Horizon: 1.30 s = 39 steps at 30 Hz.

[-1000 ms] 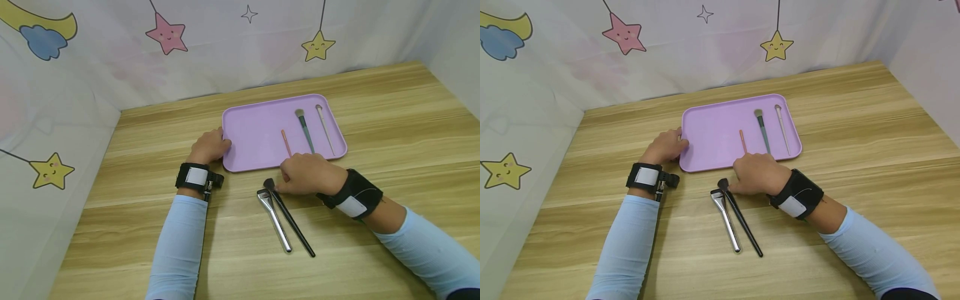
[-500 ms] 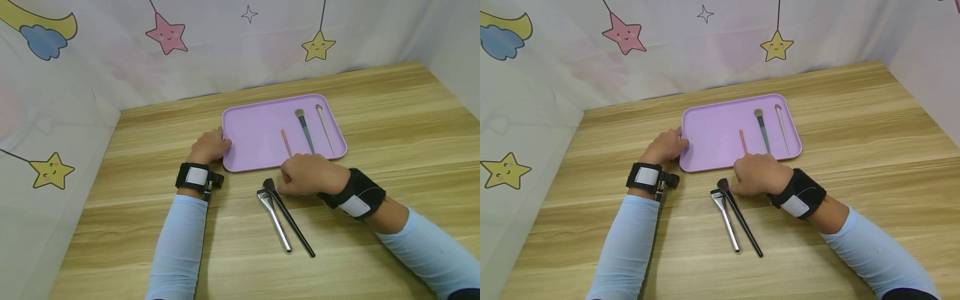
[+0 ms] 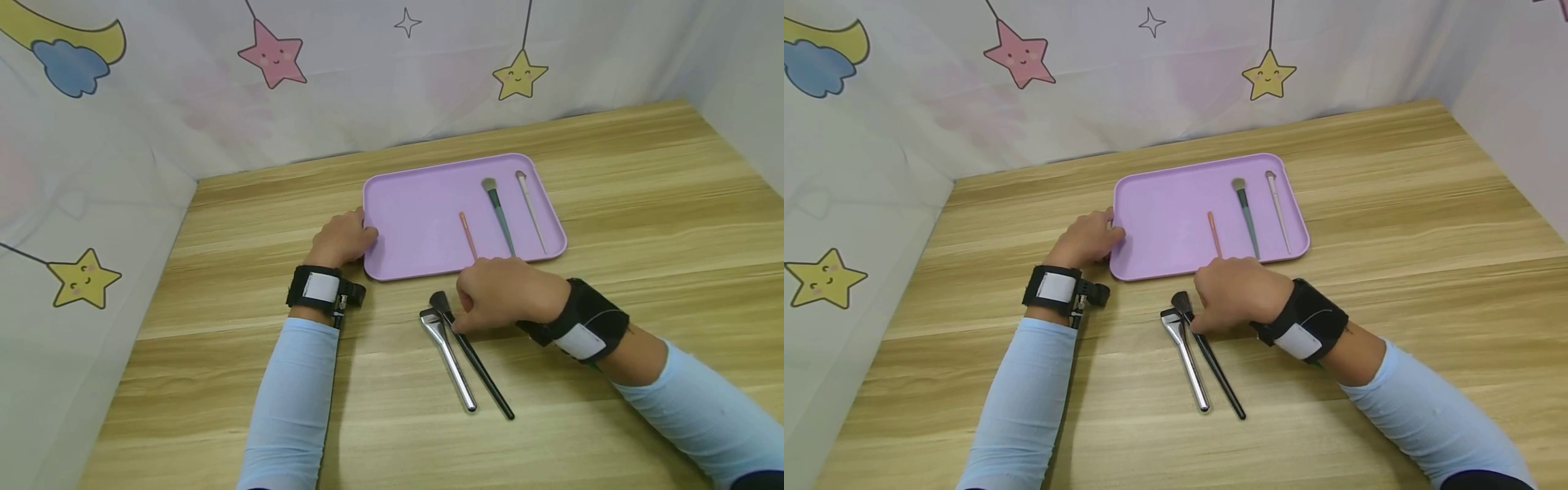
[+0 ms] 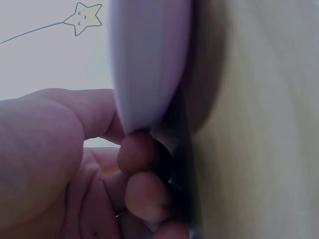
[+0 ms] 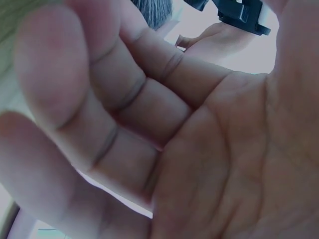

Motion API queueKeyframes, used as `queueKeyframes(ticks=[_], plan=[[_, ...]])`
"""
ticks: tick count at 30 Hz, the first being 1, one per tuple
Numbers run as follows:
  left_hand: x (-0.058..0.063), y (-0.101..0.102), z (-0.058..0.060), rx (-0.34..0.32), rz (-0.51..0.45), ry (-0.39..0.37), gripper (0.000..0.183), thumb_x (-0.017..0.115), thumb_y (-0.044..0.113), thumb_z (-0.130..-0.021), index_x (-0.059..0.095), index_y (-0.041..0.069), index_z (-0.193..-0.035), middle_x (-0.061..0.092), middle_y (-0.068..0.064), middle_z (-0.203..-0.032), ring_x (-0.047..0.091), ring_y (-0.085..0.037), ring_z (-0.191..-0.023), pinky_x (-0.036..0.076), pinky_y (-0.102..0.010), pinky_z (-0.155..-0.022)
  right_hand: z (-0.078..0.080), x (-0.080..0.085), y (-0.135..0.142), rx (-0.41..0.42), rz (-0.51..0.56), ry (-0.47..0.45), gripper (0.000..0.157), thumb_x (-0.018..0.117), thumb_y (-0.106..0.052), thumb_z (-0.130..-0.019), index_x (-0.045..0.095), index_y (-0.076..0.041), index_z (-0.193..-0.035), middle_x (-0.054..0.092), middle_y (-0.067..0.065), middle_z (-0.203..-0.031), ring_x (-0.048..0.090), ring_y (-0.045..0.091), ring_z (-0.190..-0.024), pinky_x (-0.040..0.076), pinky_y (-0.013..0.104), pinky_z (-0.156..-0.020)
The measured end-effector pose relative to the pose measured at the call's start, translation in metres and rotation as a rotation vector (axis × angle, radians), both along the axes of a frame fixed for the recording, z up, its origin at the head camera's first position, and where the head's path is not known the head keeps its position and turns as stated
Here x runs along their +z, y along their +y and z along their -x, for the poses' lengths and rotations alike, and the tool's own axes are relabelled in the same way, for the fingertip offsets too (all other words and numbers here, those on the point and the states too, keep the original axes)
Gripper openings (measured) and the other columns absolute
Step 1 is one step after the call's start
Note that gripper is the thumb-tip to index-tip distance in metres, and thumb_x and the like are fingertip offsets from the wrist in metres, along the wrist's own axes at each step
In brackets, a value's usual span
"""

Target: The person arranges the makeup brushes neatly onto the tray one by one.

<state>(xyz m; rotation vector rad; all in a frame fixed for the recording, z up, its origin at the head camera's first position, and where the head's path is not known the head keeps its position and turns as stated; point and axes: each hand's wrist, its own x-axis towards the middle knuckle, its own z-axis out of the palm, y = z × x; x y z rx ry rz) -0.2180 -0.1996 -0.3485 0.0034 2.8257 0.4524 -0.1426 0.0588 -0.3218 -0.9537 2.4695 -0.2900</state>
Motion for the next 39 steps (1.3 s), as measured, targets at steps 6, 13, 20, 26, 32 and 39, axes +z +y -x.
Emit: queueKeyframes(ticks=[6, 13, 20, 26, 32, 39], plan=[[0.001, 0.000, 0.000, 0.000, 0.004, -0.001, 0.040, 0.041, 0.029, -0.090, 0.046, 0.002, -0.119, 0.053, -0.012, -0.094, 0.052, -0.025, -0.080, 0.042, -0.038, -0.062, -0.008, 0.002, -0.003, 0.019, -0.026, -0.016, 0.036, 0.073, -0.050, -0.067, 0.055, -0.020, -0.057, 0.053, -0.009, -0.055, 0.048, 0.010, -0.051, 0.040, 0.030, -0.045], [0.000, 0.000, 0.001, -0.004, 0.009, -0.002, 0.042, 0.041, 0.029, -0.090, 0.045, 0.002, -0.121, 0.053, -0.013, -0.095, 0.052, -0.025, -0.081, 0.042, -0.038, -0.062, -0.009, 0.000, -0.004, 0.058, -0.039, 0.011, 0.041, 0.072, -0.038, -0.069, 0.044, -0.019, -0.044, 0.033, -0.013, -0.042, 0.037, 0.006, -0.041, 0.029, 0.025, -0.040], [0.000, 0.000, 0.000, 0.001, 0.005, -0.004, 0.041, 0.041, 0.030, -0.090, 0.045, 0.002, -0.120, 0.053, -0.013, -0.096, 0.052, -0.025, -0.081, 0.042, -0.039, -0.063, -0.004, -0.002, -0.001, 0.062, -0.019, 0.012, 0.037, 0.067, -0.027, -0.070, 0.041, -0.019, -0.044, 0.027, -0.013, -0.042, 0.033, 0.005, -0.040, 0.026, 0.023, -0.038], [0.000, 0.000, 0.000, 0.005, 0.002, -0.008, 0.043, 0.041, 0.030, -0.090, 0.045, 0.003, -0.123, 0.052, -0.012, -0.098, 0.051, -0.026, -0.083, 0.042, -0.040, -0.065, 0.000, -0.003, 0.000, 0.026, 0.027, 0.017, 0.035, 0.064, -0.026, -0.073, 0.042, -0.018, -0.048, 0.030, -0.012, -0.044, 0.034, 0.006, -0.041, 0.029, 0.024, -0.038], [0.000, 0.000, 0.000, 0.007, 0.000, -0.011, 0.042, 0.041, 0.030, -0.090, 0.045, 0.003, -0.121, 0.053, -0.012, -0.098, 0.052, -0.026, -0.083, 0.042, -0.040, -0.064, 0.003, -0.005, 0.000, 0.014, 0.088, 0.069, 0.029, 0.061, -0.029, -0.077, 0.049, -0.019, -0.053, 0.043, -0.009, -0.049, 0.043, 0.008, -0.045, 0.036, 0.027, -0.040], [0.000, 0.000, 0.000, 0.008, 0.001, -0.006, 0.040, 0.041, 0.030, -0.090, 0.046, 0.003, -0.120, 0.053, -0.012, -0.096, 0.052, -0.026, -0.081, 0.041, -0.039, -0.063, 0.006, -0.004, -0.001, -0.024, 0.130, 0.104, 0.026, 0.060, -0.030, -0.077, 0.050, -0.018, -0.055, 0.042, -0.008, -0.050, 0.042, 0.009, -0.046, 0.031, 0.027, -0.039]])
